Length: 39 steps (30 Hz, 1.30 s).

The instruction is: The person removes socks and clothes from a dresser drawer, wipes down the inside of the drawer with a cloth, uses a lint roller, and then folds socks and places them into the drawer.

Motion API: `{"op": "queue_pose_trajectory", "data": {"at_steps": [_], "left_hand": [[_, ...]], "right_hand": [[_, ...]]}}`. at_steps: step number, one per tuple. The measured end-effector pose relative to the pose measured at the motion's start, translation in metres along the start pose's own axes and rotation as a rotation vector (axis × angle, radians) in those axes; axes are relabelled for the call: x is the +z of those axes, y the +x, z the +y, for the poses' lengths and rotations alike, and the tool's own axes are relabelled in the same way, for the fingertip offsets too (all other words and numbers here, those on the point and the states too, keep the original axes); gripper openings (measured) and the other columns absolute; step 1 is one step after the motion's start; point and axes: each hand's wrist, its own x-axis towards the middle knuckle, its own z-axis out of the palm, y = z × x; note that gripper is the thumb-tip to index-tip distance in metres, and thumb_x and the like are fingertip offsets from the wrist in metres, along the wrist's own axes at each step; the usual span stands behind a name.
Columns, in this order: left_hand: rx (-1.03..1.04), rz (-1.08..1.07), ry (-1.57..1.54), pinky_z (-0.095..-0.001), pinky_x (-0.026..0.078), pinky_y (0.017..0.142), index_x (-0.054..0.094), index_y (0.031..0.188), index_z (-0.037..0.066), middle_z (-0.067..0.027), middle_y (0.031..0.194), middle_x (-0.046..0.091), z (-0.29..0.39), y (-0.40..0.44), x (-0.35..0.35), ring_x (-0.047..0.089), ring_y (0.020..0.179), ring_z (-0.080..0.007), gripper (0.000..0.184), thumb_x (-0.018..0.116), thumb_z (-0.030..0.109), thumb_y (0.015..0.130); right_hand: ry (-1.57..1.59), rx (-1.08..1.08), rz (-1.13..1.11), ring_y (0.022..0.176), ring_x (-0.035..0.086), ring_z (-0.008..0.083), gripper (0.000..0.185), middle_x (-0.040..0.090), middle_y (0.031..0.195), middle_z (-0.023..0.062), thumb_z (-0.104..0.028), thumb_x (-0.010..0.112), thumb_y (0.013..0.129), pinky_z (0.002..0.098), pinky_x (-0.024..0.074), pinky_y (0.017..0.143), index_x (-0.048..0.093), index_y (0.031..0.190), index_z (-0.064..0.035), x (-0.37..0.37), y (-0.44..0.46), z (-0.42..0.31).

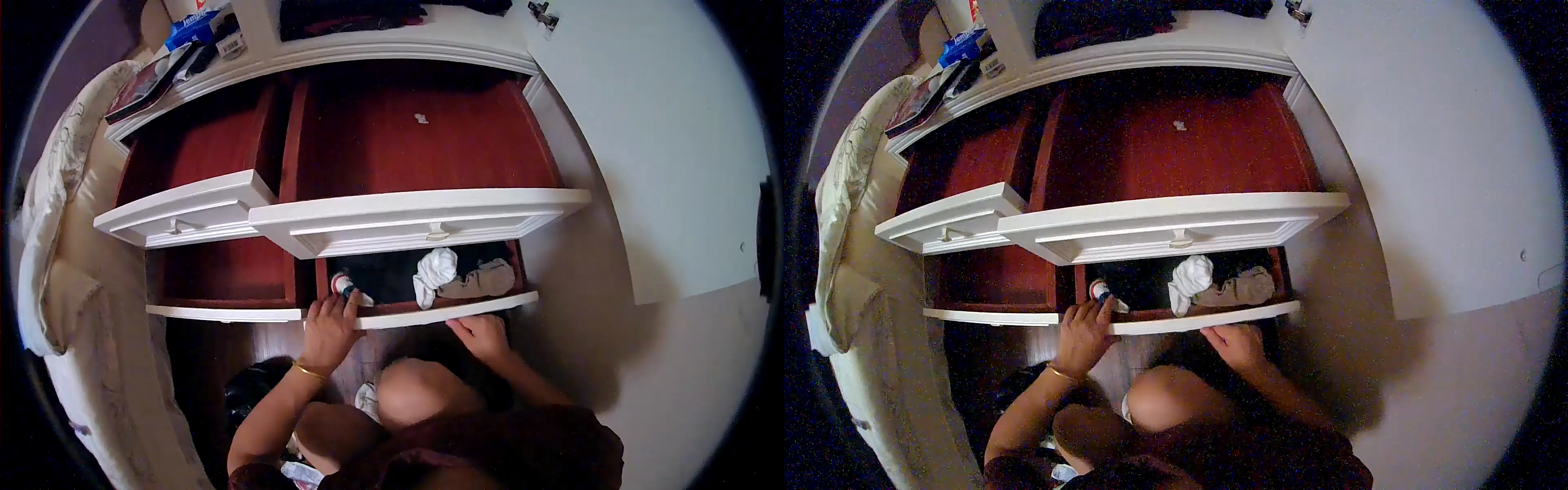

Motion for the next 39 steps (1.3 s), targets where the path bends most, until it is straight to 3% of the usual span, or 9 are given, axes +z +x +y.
{"op": "queue_pose_trajectory", "data": {"at_steps": [6, 10, 13, 14, 17, 25, 31, 36, 39], "left_hand": [[0.1, 0.294, 0.057, -0.0381, 0.044, 0.079, 0.051, 0.13, 0.012, -0.0077, 0.103, 0.057, 0.019, 0.023, -0.03, 0.054, 0.092, -0.0249, 0.051, 0.059, 0.017, 0.08], [0.234, 0.331, -0.046, -0.0359, 0.043, 0.067, 0.05, 0.132, 0.013, -0.005, 0.089, 0.052, 0.048, 0.024, -0.042, 0.053, 0.08, -0.0224, 0.055, 0.06, 0.018, 0.078], [0.218, 0.193, -0.088, -0.0379, 0.046, 0.071, 0.051, 0.131, 0.015, -0.0067, 0.101, 0.057, 0.063, 0.019, -0.057, 0.055, 0.084, -0.0252, 0.055, 0.066, 0.02, 0.078], [0.265, 0.233, -0.065, -0.0336, 0.044, 0.069, 0.047, 0.135, 0.015, -0.0047, 0.094, 0.054, 0.064, 0.017, -0.06, 0.054, 0.081, -0.0212, 0.06, 0.059, 0.02, 0.077], [0.272, 0.269, -0.082, -0.0329, 0.044, 0.072, 0.044, 0.139, 0.016, -0.0059, 0.103, 0.056, 0.067, 0.011, -0.067, 0.055, 0.086, -0.0213, 0.064, 0.059, 0.019, 0.077], [0.044, 0.592, 0.042, -0.0472, 0.031, 0.107, 0.045, 0.136, 0.009, -0.0147, 0.14, 0.042, 0.051, 0.056, -0.166, 0.042, 0.127, -0.0333, 0.068, 0.071, 0.022, 0.074], [0.055, 0.506, -0.003, -0.0468, 0.025, 0.111, 0.038, 0.14, 0.006, -0.0159, 0.139, 0.045, 0.031, 0.09, -0.16, 0.041, 0.129, -0.0329, 0.074, 0.069, 0.036, 0.079], [0.098, 0.609, 0.009, -0.0449, 0.036, 0.099, 0.049, 0.124, 0.003, -0.0141, 0.112, 0.056, 0.028, 0.094, -0.152, 0.052, 0.105, -0.0313, 0.068, 0.074, 0.034, 0.07], [0.096, 0.539, 0.011, -0.0465, 0.033, 0.101, 0.043, 0.133, 0.004, -0.0156, 0.117, 0.054, 0.026, 0.094, -0.15, 0.048, 0.11, -0.0342, 0.069, 0.067, 0.04, 0.079]], "right_hand": [[0.166, 0.008, 0.067, 0.073, 0.063, 0.0369, 0.026, 0.065, 0.082, 0.0175, -0.031, 0.062, 0.088, 0.0435, 0.049, 0.064, 0.068, 0.092, -0.0059, -0.001, 0.043, 0.007], [0.147, 0.109, 0.113, 0.078, 0.063, 0.0364, 0.028, 0.066, 0.087, 0.0182, -0.03, 0.061, 0.09, 0.0419, 0.0492, 0.069, 0.067, 0.093, -0.0032, 0.011, 0.079, 0.016], [0.431, 0.137, 0.387, 0.079, 0.065, 0.0347, 0.031, 0.066, 0.085, 0.019, -0.033, 0.061, 0.09, 0.0412, 0.0494, 0.069, 0.067, 0.094, -0.0025, 0.05, 0.108, 0.032], [0.457, 0.221, 0.286, 0.095, 0.063, 0.0356, 0.032, 0.065, 0.1, 0.0227, -0.031, 0.058, 0.092, 0.0421, 0.0477, 0.083, 0.064, 0.107, -0.0031, 0.057, 0.116, 0.036], [-0.129, -0.11, 0.697, 0.107, 0.056, 0.0349, 0.031, 0.059, 0.115, 0.0223, -0.022, 0.059, 0.09, 0.0393, 0.044, 0.092, 0.061, 0.115, -0.0042, 0.094, 0.144, 0.047], [-0.03, -0.117, 0.289, 0.118, 0.049, 0.0316, 0.038, 0.055, 0.126, 0.019, -0.022, 0.058, 0.091, 0.0402, 0.0379, 0.102, 0.055, 0.123, -0.0025, 0.091, 0.177, 0.035], [-0.019, -0.143, 0.095, 0.118, 0.049, 0.0292, 0.038, 0.055, 0.126, 0.0168, -0.022, 0.057, 0.092, 0.0397, 0.0383, 0.102, 0.054, 0.125, -0.0025, 0.098, 0.163, 0.04], [-0.035, -0.168, -0.037, 0.118, 0.049, 0.0273, 0.039, 0.055, 0.127, 0.015, -0.023, 0.056, 0.093, 0.0392, 0.0386, 0.102, 0.053, 0.126, -0.0025, 0.114, 0.149, 0.038], [-0.077, -0.163, -0.106, 0.118, 0.049, 0.0261, 0.039, 0.055, 0.127, 0.0139, -0.023, 0.055, 0.094, 0.039, 0.0387, 0.102, 0.053, 0.127, -0.0026, 0.126, 0.177, 0.031]]}}
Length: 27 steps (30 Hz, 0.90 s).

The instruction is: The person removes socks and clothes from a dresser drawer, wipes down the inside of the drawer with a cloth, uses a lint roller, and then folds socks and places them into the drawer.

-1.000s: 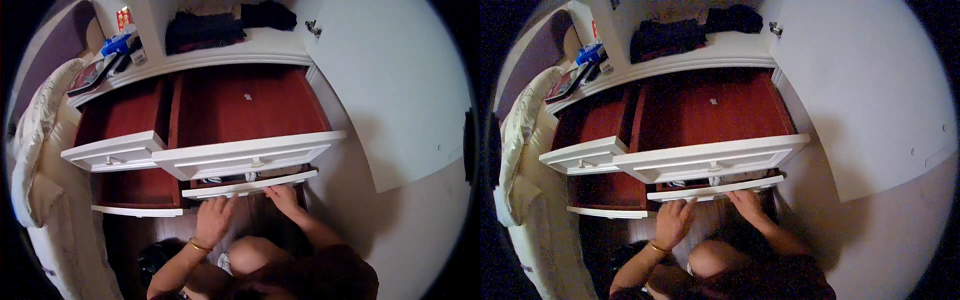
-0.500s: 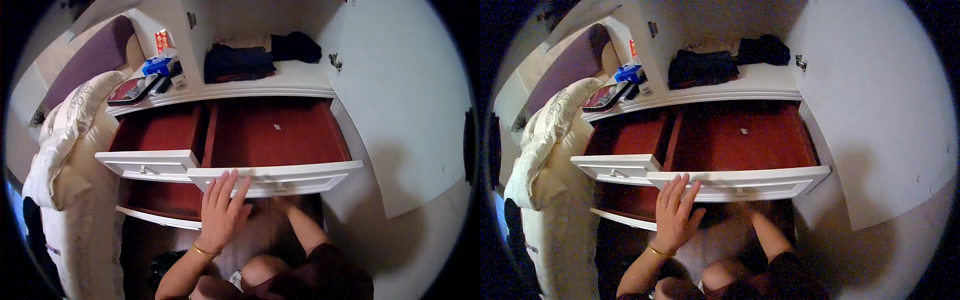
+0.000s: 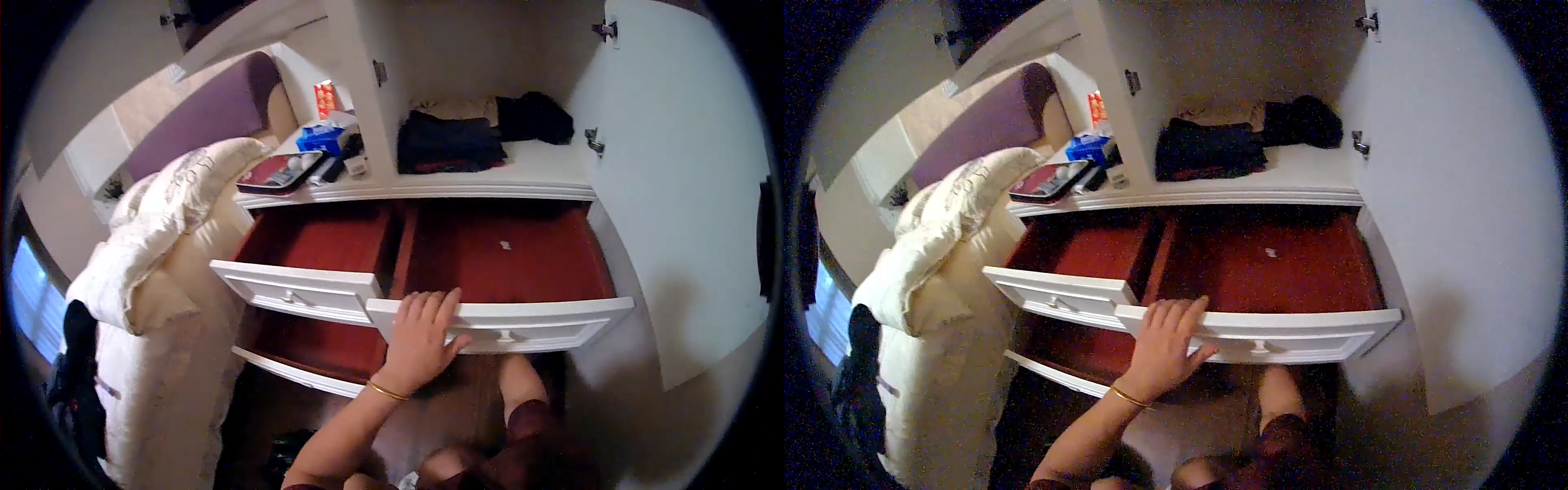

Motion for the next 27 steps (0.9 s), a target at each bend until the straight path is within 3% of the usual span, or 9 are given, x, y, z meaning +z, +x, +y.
{"op": "queue_pose_trajectory", "data": {"at_steps": [6, 11, 14, 15, 18, 20, 21, 24, 27], "left_hand": [[-0.002, -0.063, -0.013, -0.0468, 0.033, 0.1, 0.041, 0.137, 0.007, -0.0154, 0.115, 0.053, -0.015, 0.013, 0.01, 0.047, 0.109, -0.0343, 0.066, 0.066, 0.033, 0.081], [0.011, 0.023, 0.043, -0.0466, 0.033, 0.099, 0.042, 0.136, 0.009, -0.0146, 0.116, 0.053, -0.022, 0.022, 0.02, 0.047, 0.11, -0.0337, 0.064, 0.065, 0.032, 0.081], [0.056, 0.031, 0.036, -0.0468, 0.033, 0.099, 0.042, 0.136, 0.009, -0.0152, 0.117, 0.053, -0.034, 0.027, 0.03, 0.047, 0.11, -0.0338, 0.063, 0.065, 0.032, 0.082], [0.075, 0.034, 0.02, -0.046, 0.033, 0.1, 0.043, 0.135, 0.008, -0.0148, 0.117, 0.053, -0.037, 0.03, 0.031, 0.047, 0.111, -0.0328, 0.064, 0.067, 0.03, 0.079], [0.118, 0.035, -0.008, -0.0447, 0.031, 0.103, 0.039, 0.138, 0.009, -0.015, 0.123, 0.052, -0.048, 0.038, 0.038, 0.047, 0.115, -0.0331, 0.065, 0.065, 0.029, 0.081], [0.114, 0.016, -0.005, -0.0446, 0.029, 0.105, 0.036, 0.141, 0.01, -0.0147, 0.128, 0.05, -0.054, 0.044, 0.04, 0.044, 0.12, -0.0324, 0.07, 0.067, 0.027, 0.08], [0.133, 0.061, 0.008, -0.0436, 0.028, 0.108, 0.035, 0.142, 0.011, -0.0142, 0.132, 0.047, -0.056, 0.044, 0.041, 0.041, 0.125, -0.0318, 0.071, 0.067, 0.02, 0.08], [0.17, 0.155, 0.256, -0.0424, 0.027, 0.109, 0.034, 0.143, 0.013, -0.0141, 0.136, 0.044, -0.063, 0.043, 0.043, 0.038, 0.129, -0.0315, 0.071, 0.066, 0.014, 0.08], [0.093, 0.122, 0.215, -0.0429, 0.03, 0.108, 0.045, 0.129, 0.008, -0.0143, 0.126, 0.051, -0.067, 0.047, 0.054, 0.043, 0.123, -0.0322, 0.052, 0.06, 0.01, 0.08]], "right_hand": [[-0.014, -0.061, -0.209, 0.118, 0.049, 0.0238, 0.039, 0.056, 0.127, 0.0117, -0.023, 0.054, 0.095, 0.0385, 0.0391, 0.102, 0.052, 0.129, -0.0026, 0.02, 0.053, 0.009], [0.522, -0.541, -0.598, 0.118, 0.049, 0.0219, 0.04, 0.056, 0.127, 0.0099, -0.024, 0.053, 0.097, 0.038, 0.0394, 0.102, 0.051, 0.13, -0.0026, 0.029, -0.028, -0.014], [0.929, -0.149, -0.481, 0.113, 0.052, 0.0172, 0.038, 0.058, 0.126, 0.0067, -0.021, 0.054, 0.096, 0.0316, 0.0423, 0.098, 0.052, 0.13, -0.0033, -0.07, -0.093, -0.075], [1.04, -0.019, -0.307, 0.111, 0.053, 0.014, 0.038, 0.059, 0.124, 0.0046, -0.019, 0.055, 0.095, 0.0301, 0.0424, 0.097, 0.053, 0.13, -0.0048, -0.085, -0.106, -0.08], [0.716, 0.186, -0.063, 0.111, 0.056, 0.0179, 0.033, 0.062, 0.119, 0.008, -0.014, 0.057, 0.092, 0.0305, 0.043, 0.097, 0.056, 0.124, -0.0046, -0.14, -0.129, -0.085], [0.435, -0.044, 0.19, 0.115, 0.056, 0.0247, 0.033, 0.06, 0.122, 0.0119, -0.012, 0.059, 0.09, 0.0333, 0.0432, 0.098, 0.058, 0.122, -0.0045, -0.144, -0.124, -0.066], [0.441, 0.063, 0.19, 0.12, 0.052, 0.0291, 0.036, 0.056, 0.129, 0.0133, -0.01, 0.06, 0.088, 0.0358, 0.0411, 0.101, 0.057, 0.124, -0.0051, -0.151, -0.124, -0.069], [0.354, -0.01, 0.247, 0.124, 0.048, 0.0283, 0.039, 0.051, 0.134, 0.0134, -0.01, 0.06, 0.088, 0.0359, 0.0385, 0.103, 0.055, 0.126, -0.0056, -0.159, -0.117, -0.085], [0.417, -0.147, 0.187, 0.126, 0.047, 0.029, 0.042, 0.049, 0.136, 0.0136, -0.008, 0.06, 0.087, 0.0368, 0.0366, 0.105, 0.053, 0.128, -0.0063, -0.165, -0.112, -0.107]]}}
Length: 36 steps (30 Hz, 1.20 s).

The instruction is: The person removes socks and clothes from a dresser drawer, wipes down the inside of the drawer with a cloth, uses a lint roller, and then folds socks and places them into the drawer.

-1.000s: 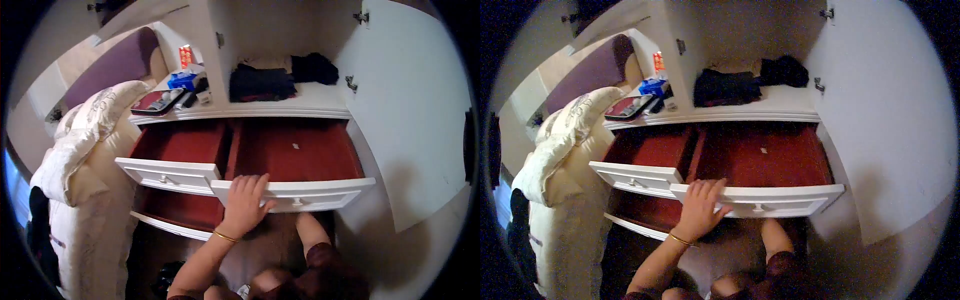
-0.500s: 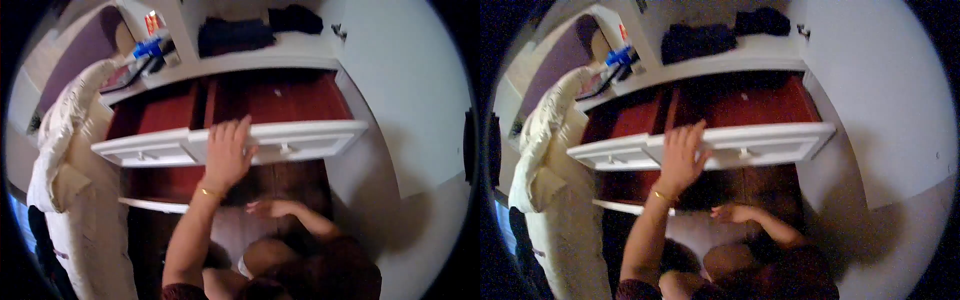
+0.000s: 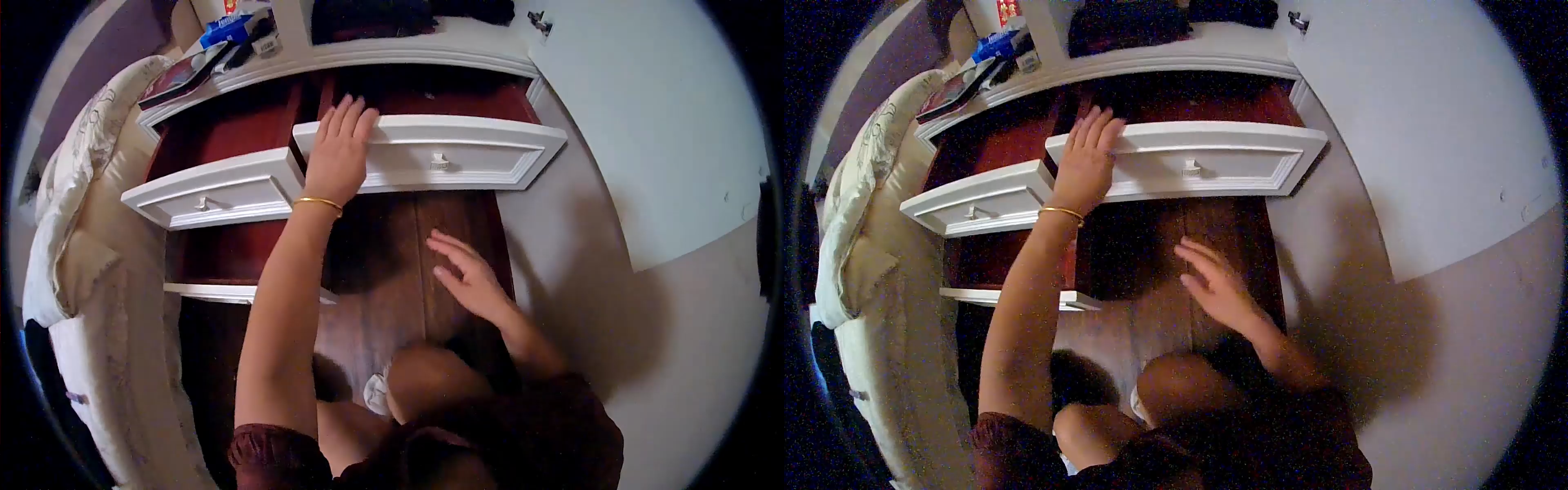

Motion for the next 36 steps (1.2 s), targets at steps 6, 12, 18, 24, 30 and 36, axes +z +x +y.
{"op": "queue_pose_trajectory", "data": {"at_steps": [6, 12, 18, 24, 30, 36], "left_hand": [[-0.117, 0.036, -0.175, -0.0468, 0.03, 0.103, 0.051, 0.116, 0.004, -0.0144, 0.111, 0.054, 0.03, -0.014, -0.025, 0.047, 0.11, -0.0339, 0.045, 0.067, 0.022, 0.078], [-0.195, -0.055, -0.261, -0.0491, 0.029, 0.103, 0.053, 0.117, 0.006, -0.0137, 0.111, 0.054, 0.076, -0.071, -0.087, 0.046, 0.11, -0.0343, 0.043, 0.065, 0.021, 0.079], [-0.224, -0.102, -0.303, -0.0473, 0.031, 0.098, 0.057, 0.113, 0.008, -0.01, 0.104, 0.058, 0.1, -0.111, -0.129, 0.05, 0.104, -0.0315, 0.039, 0.067, 0.021, 0.077], [-0.243, -0.121, -0.272, -0.0458, 0.033, 0.093, 0.062, 0.106, 0.012, -0.0069, 0.101, 0.059, 0.119, -0.145, -0.15, 0.051, 0.099, -0.0288, 0.036, 0.07, 0.029, 0.075], [-0.253, -0.119, -0.205, -0.0451, 0.032, 0.097, 0.064, 0.103, 0.013, -0.0045, 0.1, 0.061, 0.13, -0.157, -0.155, 0.053, 0.099, -0.0256, 0.033, 0.067, 0.034, 0.077], [-0.257, -0.138, -0.167, -0.0456, 0.03, 0.099, 0.063, 0.106, 0.015, -0.0036, 0.102, 0.06, 0.132, -0.161, -0.153, 0.052, 0.101, -0.0248, 0.035, 0.065, 0.037, 0.078]], "right_hand": [[0.178, -0.139, 0.113, 0.113, 0.057, 0.0223, 0.03, 0.061, 0.12, 0.012, -0.003, 0.057, 0.088, 0.0333, 0.0419, 0.098, 0.061, 0.117, -0.0024, -0.094, 0.033, -0.088], [-0.187, -0.061, 0.078, 0.098, 0.063, 0.0207, 0.025, 0.067, 0.107, 0.011, -0.016, 0.053, 0.093, 0.0295, 0.0477, 0.086, 0.064, 0.111, -0.0014, -0.152, 0.149, -0.118], [-0.744, 0.091, -0.345, 0.109, 0.057, 0.0327, 0.03, 0.064, 0.113, 0.0153, -0.013, 0.052, 0.085, 0.0413, 0.0457, 0.093, 0.065, 0.111, -0.0061, -0.132, 0.245, 0.026], [-0.798, -0.085, -0.427, 0.112, 0.056, 0.0341, 0.044, 0.06, 0.119, 0.0165, -0.001, 0.054, 0.078, 0.0421, 0.046, 0.095, 0.061, 0.121, -0.0077, -0.08, 0.249, 0.1], [-0.823, -0.058, -0.402, 0.121, 0.047, 0.0336, 0.045, 0.052, 0.125, 0.0135, 0.0, 0.053, 0.081, 0.0435, 0.0446, 0.098, 0.059, 0.124, -0.0124, -0.045, 0.266, 0.109], [-0.792, -0.026, -0.395, 0.123, 0.045, 0.0315, 0.045, 0.052, 0.125, 0.0115, 0.0, 0.055, 0.08, 0.0422, 0.0446, 0.098, 0.061, 0.122, -0.0133, -0.034, 0.269, 0.128]]}}
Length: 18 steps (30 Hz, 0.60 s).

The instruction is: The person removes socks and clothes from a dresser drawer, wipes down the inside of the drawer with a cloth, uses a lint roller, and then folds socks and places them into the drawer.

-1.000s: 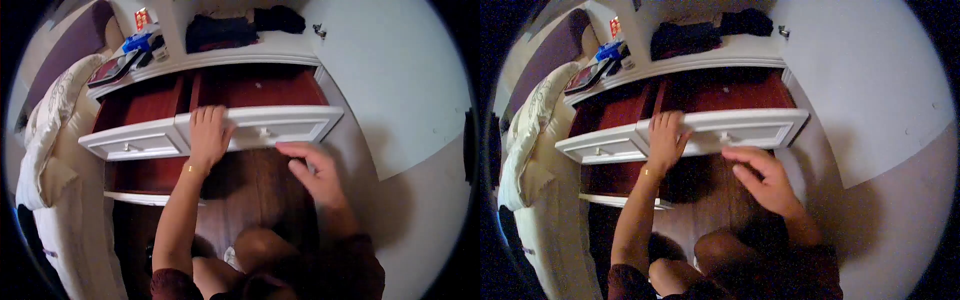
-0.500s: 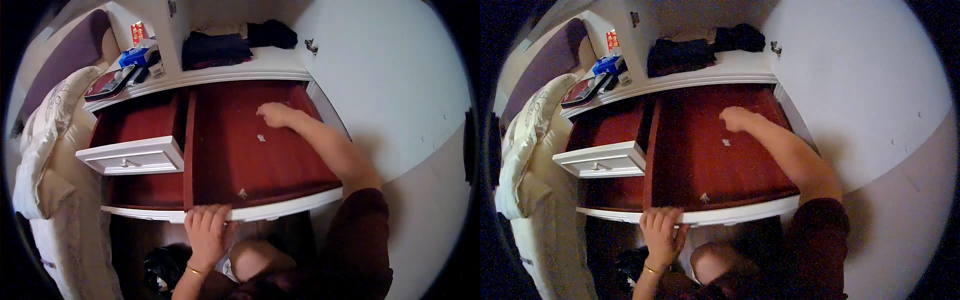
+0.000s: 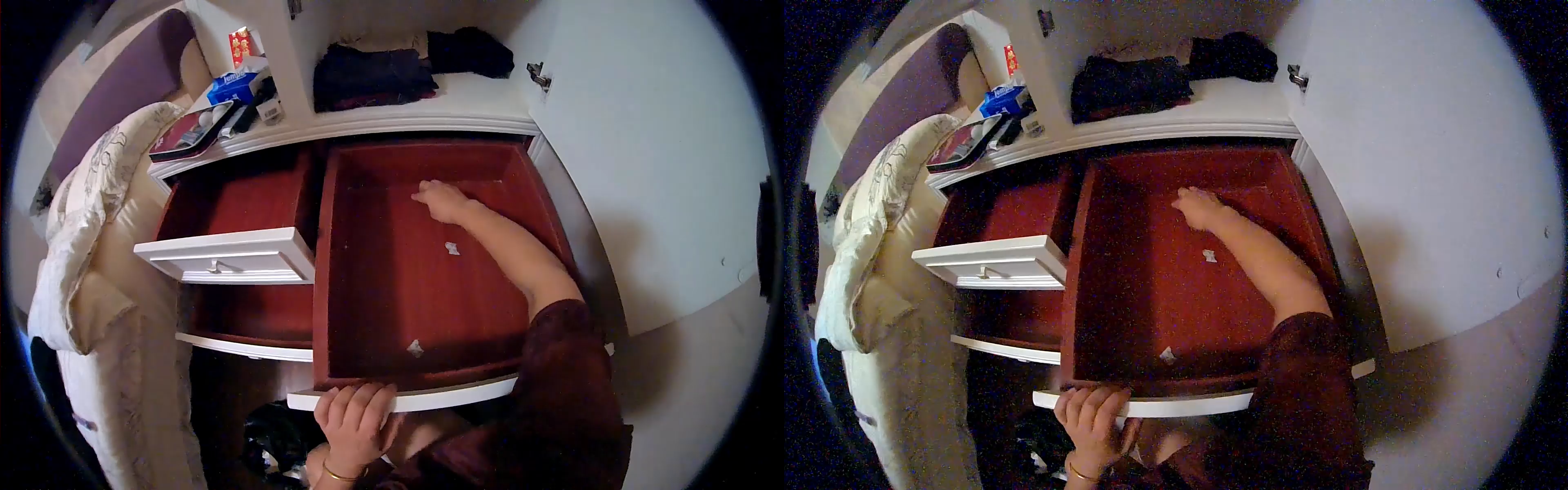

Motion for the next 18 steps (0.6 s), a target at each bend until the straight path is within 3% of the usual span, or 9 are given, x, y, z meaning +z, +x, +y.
{"op": "queue_pose_trajectory", "data": {"at_steps": [3, 6, 10, 12, 18], "left_hand": [[-0.007, -0.002, 0.032, -0.0411, 0.03, 0.099, 0.065, 0.107, 0.017, 0.0003, 0.104, 0.06, 0.003, 0.0, -0.003, 0.052, 0.1, -0.0202, 0.035, 0.065, 0.037, 0.078], [-0.021, -0.01, 0.023, -0.0393, 0.03, 0.099, 0.065, 0.109, 0.019, 0.002, 0.105, 0.06, 0.002, 0.0, -0.004, 0.052, 0.101, -0.0174, 0.035, 0.065, 0.036, 0.078], [-0.024, -0.001, 0.006, -0.0394, 0.028, 0.1, 0.065, 0.11, 0.018, 0.002, 0.106, 0.06, 0.002, 0.001, -0.004, 0.052, 0.102, -0.0168, 0.036, 0.065, 0.033, 0.078], [0.002, -0.014, 0.012, -0.0435, 0.028, 0.1, 0.064, 0.11, 0.017, -0.0013, 0.107, 0.059, 0.001, -0.001, -0.003, 0.049, 0.104, -0.0222, 0.037, 0.066, 0.033, 0.077], [-0.002, -0.117, -0.06, -0.0451, 0.03, 0.101, 0.063, 0.112, 0.014, -0.0046, 0.111, 0.06, 0.0, 0.005, -0.014, 0.051, 0.105, -0.026, 0.042, 0.07, 0.03, 0.073]], "right_hand": [[0.007, -0.102, 0.006, 0.118, 0.051, 0.0305, 0.037, 0.058, 0.12, 0.0121, 0.0, 0.057, 0.079, 0.042, 0.0472, 0.093, 0.066, 0.113, -0.0106, -0.003, -0.008, 0.015], [0.092, -0.149, -0.051, 0.098, 0.059, 0.032, 0.023, 0.064, 0.102, 0.0128, 0.0, 0.057, 0.076, 0.0412, 0.0485, 0.086, 0.07, 0.095, -0.0046, -0.004, -0.031, 0.024], [0.119, -0.087, -0.276, 0.093, 0.06, 0.0317, 0.017, 0.064, 0.098, 0.0135, -0.007, 0.062, 0.078, 0.0421, 0.0491, 0.082, 0.069, 0.093, -0.0038, -0.027, -0.067, 0.012], [0.166, -0.073, -0.321, 0.095, 0.06, 0.0318, 0.015, 0.063, 0.098, 0.0141, -0.01, 0.064, 0.079, 0.0426, 0.0488, 0.082, 0.068, 0.091, -0.0031, -0.037, -0.082, -0.002], [0.162, -0.03, -0.113, 0.093, 0.062, 0.0367, 0.015, 0.064, 0.095, 0.0184, -0.011, 0.064, 0.079, 0.0449, 0.0499, 0.077, 0.063, 0.09, -0.0006, -0.015, -0.092, -0.023]]}}
